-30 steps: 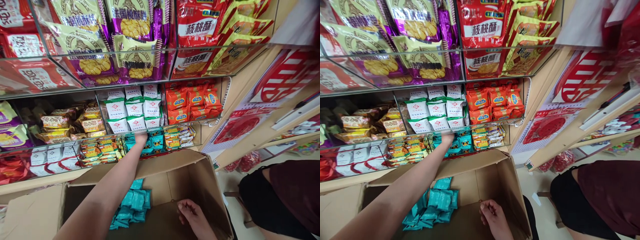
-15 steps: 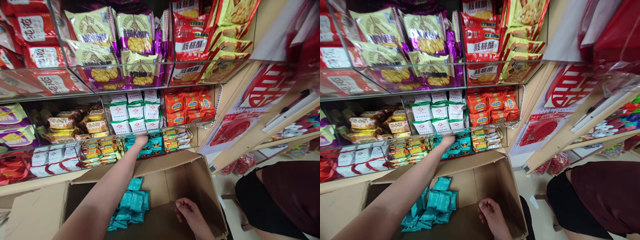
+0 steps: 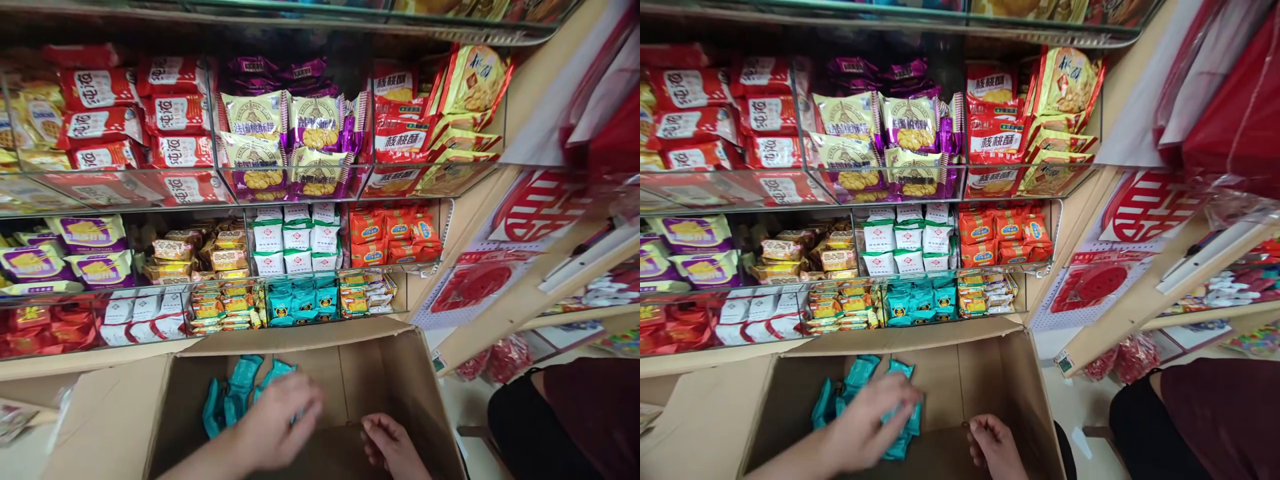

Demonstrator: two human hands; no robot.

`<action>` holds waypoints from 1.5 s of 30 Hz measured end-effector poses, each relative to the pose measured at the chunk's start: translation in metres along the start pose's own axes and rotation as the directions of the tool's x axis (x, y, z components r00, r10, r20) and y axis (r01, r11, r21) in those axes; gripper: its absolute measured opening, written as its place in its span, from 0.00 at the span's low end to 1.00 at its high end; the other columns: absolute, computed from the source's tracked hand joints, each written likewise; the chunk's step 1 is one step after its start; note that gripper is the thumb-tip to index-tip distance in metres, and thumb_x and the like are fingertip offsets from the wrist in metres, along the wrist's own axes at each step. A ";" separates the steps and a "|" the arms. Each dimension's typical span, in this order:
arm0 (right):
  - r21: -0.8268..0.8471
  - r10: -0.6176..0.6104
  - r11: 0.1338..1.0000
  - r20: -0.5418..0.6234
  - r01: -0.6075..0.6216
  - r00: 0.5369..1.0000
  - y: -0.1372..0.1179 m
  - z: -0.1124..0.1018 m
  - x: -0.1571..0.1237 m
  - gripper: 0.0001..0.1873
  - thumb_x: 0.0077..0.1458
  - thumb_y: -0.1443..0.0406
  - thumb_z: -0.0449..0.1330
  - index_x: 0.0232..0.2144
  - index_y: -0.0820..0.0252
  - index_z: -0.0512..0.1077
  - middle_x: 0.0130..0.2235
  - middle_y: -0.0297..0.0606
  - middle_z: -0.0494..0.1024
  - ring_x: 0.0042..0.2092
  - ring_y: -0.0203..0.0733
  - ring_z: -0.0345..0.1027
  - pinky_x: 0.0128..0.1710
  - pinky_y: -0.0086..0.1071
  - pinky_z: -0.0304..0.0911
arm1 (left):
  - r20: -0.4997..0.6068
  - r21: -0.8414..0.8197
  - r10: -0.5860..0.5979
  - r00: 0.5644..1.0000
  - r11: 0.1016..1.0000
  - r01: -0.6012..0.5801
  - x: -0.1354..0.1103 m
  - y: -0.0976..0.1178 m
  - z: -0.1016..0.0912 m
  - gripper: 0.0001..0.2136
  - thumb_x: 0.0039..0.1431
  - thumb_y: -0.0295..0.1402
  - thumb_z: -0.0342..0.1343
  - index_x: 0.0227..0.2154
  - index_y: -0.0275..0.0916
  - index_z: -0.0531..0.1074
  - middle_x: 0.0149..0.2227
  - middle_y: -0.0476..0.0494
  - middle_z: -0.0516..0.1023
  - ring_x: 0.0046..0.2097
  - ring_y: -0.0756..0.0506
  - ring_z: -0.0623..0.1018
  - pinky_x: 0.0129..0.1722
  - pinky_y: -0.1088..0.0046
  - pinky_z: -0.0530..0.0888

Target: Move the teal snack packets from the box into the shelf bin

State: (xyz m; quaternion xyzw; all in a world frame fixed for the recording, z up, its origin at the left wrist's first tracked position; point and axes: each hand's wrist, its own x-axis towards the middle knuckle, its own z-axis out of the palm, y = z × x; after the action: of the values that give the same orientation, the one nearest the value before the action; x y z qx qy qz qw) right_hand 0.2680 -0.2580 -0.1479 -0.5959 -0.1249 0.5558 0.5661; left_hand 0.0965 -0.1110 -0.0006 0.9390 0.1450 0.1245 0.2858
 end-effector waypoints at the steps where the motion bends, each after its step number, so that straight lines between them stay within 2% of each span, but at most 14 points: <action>1: 0.000 -0.001 1.000 0.006 0.001 1.000 0.000 0.000 0.000 0.23 0.32 0.49 0.64 0.22 0.63 0.66 0.20 0.30 0.67 0.20 0.28 0.58 0.17 0.22 0.51 | 0.164 -0.012 0.003 0.987 1.000 -0.001 -0.018 -0.005 0.016 0.14 0.55 0.30 0.44 0.42 0.44 0.68 0.37 0.44 0.73 0.41 0.47 0.71 0.44 0.70 0.67; 3: -0.013 -0.002 1.000 0.014 0.003 1.000 0.001 0.001 0.000 0.22 0.31 0.50 0.64 0.21 0.62 0.66 0.19 0.29 0.66 0.19 0.28 0.58 0.16 0.22 0.50 | 0.284 0.043 -0.190 0.940 0.982 0.185 -0.043 -0.027 0.052 0.24 0.52 0.31 0.47 0.54 0.46 0.55 0.54 0.42 0.61 0.55 0.42 0.61 0.52 0.65 0.60; 6: -0.033 -0.013 0.999 0.011 0.013 1.000 0.002 0.001 0.000 0.22 0.32 0.50 0.63 0.21 0.63 0.66 0.18 0.28 0.65 0.18 0.28 0.57 0.16 0.23 0.50 | 0.328 0.209 -0.495 0.804 0.868 0.450 -0.057 -0.069 0.097 0.34 0.43 0.29 0.54 0.56 0.44 0.51 0.60 0.42 0.46 0.60 0.37 0.46 0.55 0.55 0.52; 9: -0.028 -0.026 0.999 0.000 0.026 1.000 0.002 0.001 -0.001 0.21 0.35 0.51 0.63 0.22 0.63 0.66 0.19 0.28 0.66 0.19 0.28 0.57 0.17 0.23 0.50 | 0.309 0.313 -0.544 0.780 0.833 0.456 -0.057 -0.094 0.124 0.19 0.41 0.26 0.54 0.40 0.43 0.71 0.61 0.46 0.43 0.60 0.35 0.42 0.52 0.53 0.54; 11: -0.029 -0.028 0.999 -0.004 0.028 1.000 0.000 0.002 -0.002 0.20 0.35 0.52 0.63 0.22 0.63 0.66 0.19 0.28 0.66 0.19 0.28 0.57 0.18 0.22 0.50 | 0.295 0.336 -0.531 0.794 0.836 0.434 -0.059 -0.098 0.132 0.09 0.41 0.25 0.54 0.28 0.39 0.74 0.61 0.47 0.44 0.60 0.35 0.43 0.51 0.54 0.56; 13: -0.036 -0.023 0.999 -0.005 0.023 1.000 0.000 0.002 -0.003 0.19 0.36 0.52 0.63 0.22 0.63 0.66 0.20 0.28 0.66 0.20 0.28 0.58 0.18 0.22 0.51 | 0.300 0.319 -0.493 0.817 0.859 0.401 -0.062 -0.096 0.132 0.07 0.43 0.24 0.52 0.24 0.38 0.74 0.61 0.48 0.45 0.60 0.35 0.44 0.51 0.55 0.56; 16: -0.049 -0.021 0.999 0.000 0.021 1.000 0.001 0.001 -0.004 0.19 0.36 0.53 0.62 0.22 0.62 0.65 0.19 0.28 0.65 0.19 0.28 0.57 0.18 0.23 0.51 | 0.357 0.244 -0.364 0.860 0.925 0.290 -0.071 -0.093 0.122 0.12 0.42 0.23 0.52 0.32 0.39 0.73 0.61 0.48 0.41 0.60 0.36 0.42 0.53 0.57 0.54; 20: -0.088 -0.031 0.996 -0.003 0.030 1.000 0.004 0.000 -0.004 0.18 0.37 0.52 0.61 0.22 0.61 0.64 0.18 0.26 0.63 0.19 0.28 0.56 0.19 0.23 0.51 | 0.419 0.236 -0.345 0.840 0.934 0.266 -0.079 -0.094 0.107 0.13 0.47 0.24 0.50 0.34 0.44 0.73 0.60 0.53 0.46 0.60 0.36 0.44 0.52 0.53 0.54; 27: -0.222 -0.076 0.972 -0.017 0.071 0.997 0.004 0.002 -0.002 0.18 0.37 0.51 0.59 0.22 0.61 0.64 0.19 0.29 0.64 0.19 0.31 0.58 0.18 0.25 0.53 | 0.291 0.180 -0.298 0.909 0.950 0.254 -0.089 -0.106 0.110 0.12 0.53 0.28 0.46 0.30 0.45 0.75 0.54 0.51 0.63 0.59 0.39 0.52 0.53 0.55 0.52; 32: -0.372 -0.232 0.903 -0.001 0.215 0.973 -0.009 0.018 -0.011 0.16 0.40 0.52 0.58 0.25 0.59 0.68 0.24 0.33 0.70 0.27 0.38 0.65 0.26 0.28 0.60 | 0.105 -0.083 -0.308 0.946 0.945 0.317 -0.082 -0.081 0.088 0.09 0.52 0.29 0.46 0.31 0.42 0.71 0.44 0.48 0.72 0.53 0.42 0.61 0.50 0.64 0.58; 36: -0.501 -0.458 0.724 0.163 0.473 0.874 -0.031 0.054 -0.026 0.21 0.44 0.55 0.57 0.41 0.56 0.66 0.42 0.40 0.70 0.42 0.42 0.64 0.39 0.29 0.60 | 0.121 -0.462 -0.363 0.924 0.803 0.376 -0.050 -0.043 0.070 0.06 0.51 0.31 0.47 0.32 0.39 0.67 0.31 0.50 0.71 0.35 0.50 0.69 0.37 0.74 0.66; 39: -0.553 -0.540 0.619 0.216 0.558 0.813 -0.047 0.076 -0.030 0.13 0.49 0.55 0.53 0.27 0.58 0.69 0.29 0.36 0.69 0.33 0.38 0.62 0.34 0.27 0.57 | 0.087 -0.684 -0.410 0.908 0.638 0.354 -0.026 -0.020 0.066 0.08 0.50 0.36 0.50 0.31 0.37 0.66 0.27 0.51 0.67 0.31 0.51 0.67 0.31 0.77 0.66; 42: -0.510 -0.549 0.720 -0.005 0.470 0.836 -0.055 0.083 -0.029 0.18 0.53 0.54 0.48 0.20 0.59 0.64 0.20 0.31 0.62 0.25 0.34 0.56 0.25 0.25 0.54 | 0.046 -0.824 -0.549 0.835 0.451 0.342 -0.015 -0.003 0.068 0.14 0.50 0.42 0.50 0.36 0.38 0.65 0.26 0.51 0.65 0.28 0.52 0.66 0.24 0.79 0.65; 45: -0.415 -0.505 0.805 -0.102 0.425 0.857 -0.056 0.081 -0.028 0.20 0.53 0.53 0.47 0.17 0.59 0.58 0.18 0.29 0.56 0.22 0.32 0.51 0.20 0.24 0.50 | -0.001 -0.862 -0.565 0.825 0.419 0.286 -0.013 0.006 0.072 0.14 0.47 0.42 0.54 0.34 0.37 0.66 0.22 0.53 0.62 0.24 0.54 0.63 0.22 0.80 0.63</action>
State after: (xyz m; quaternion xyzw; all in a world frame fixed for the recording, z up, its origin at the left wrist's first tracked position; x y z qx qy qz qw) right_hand 0.2196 -0.2178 -0.0671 -0.6987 -0.3126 0.2995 0.5696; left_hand 0.1087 -0.1565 -0.0568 0.5876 0.3443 0.2370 0.6928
